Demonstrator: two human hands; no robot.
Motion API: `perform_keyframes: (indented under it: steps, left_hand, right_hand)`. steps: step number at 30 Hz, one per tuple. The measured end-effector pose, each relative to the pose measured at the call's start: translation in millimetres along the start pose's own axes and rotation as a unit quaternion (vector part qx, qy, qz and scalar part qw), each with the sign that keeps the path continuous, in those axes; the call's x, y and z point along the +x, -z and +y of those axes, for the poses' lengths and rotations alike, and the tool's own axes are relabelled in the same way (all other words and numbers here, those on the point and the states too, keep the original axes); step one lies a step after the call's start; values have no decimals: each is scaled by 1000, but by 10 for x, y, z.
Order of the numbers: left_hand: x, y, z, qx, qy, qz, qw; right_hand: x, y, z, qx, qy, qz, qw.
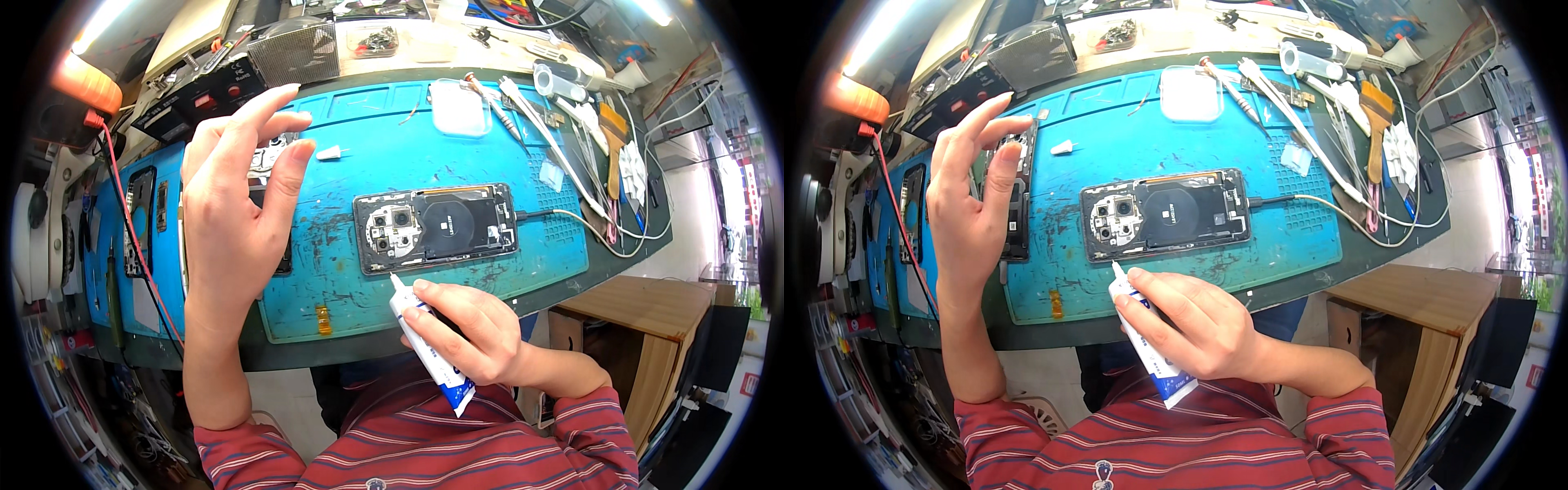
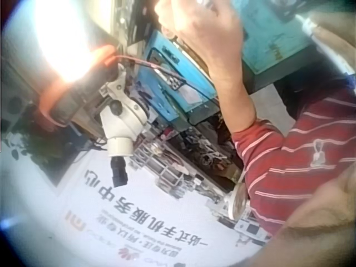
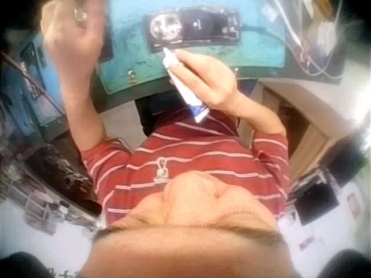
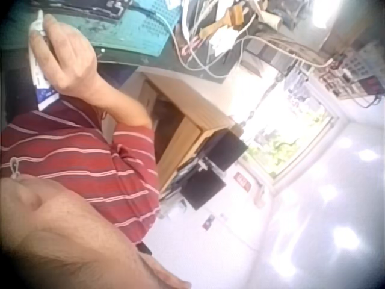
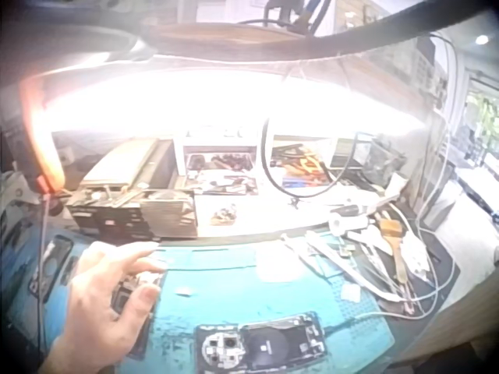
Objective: The person inspects a smartphone, then applies adhesive to the internal frame and reassembles the back cover. The phone is tested by powering it on to confirm functionality.
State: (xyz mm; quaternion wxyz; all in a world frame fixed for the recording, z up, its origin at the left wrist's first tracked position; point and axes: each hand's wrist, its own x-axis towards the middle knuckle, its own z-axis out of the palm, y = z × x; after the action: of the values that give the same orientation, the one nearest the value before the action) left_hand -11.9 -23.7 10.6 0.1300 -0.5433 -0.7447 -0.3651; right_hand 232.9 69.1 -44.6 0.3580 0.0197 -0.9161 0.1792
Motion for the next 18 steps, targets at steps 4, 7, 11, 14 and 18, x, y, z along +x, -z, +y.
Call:
perform_keyframes:
  steps: [4, 7, 11, 14, 18]
  left_hand:
    - [1, -13, -9, 3, -1, -7, 1000]
    - [4, -23, -12, 7, -4, -8, 1000]
    - [-3, -27, -8, 13, -3, -14, 1000]
    - [-6, -40, -16, 14, -1, -17, 1000]
    - [0, -45, -9, 14, 11, -24, 1000]
  right_hand:
    - [-19, 15, 10, -6, 2, 2, 1000]
    - [-32, 34, 15, -9, 1, 2, 1000]
    - [-60, 45, 27, -12, 3, 5, 1000]
    - [-76, 59, 37, -15, 1, 7, 1000]
    - [-89, 90, 49, -20, 0, 3, 1000]
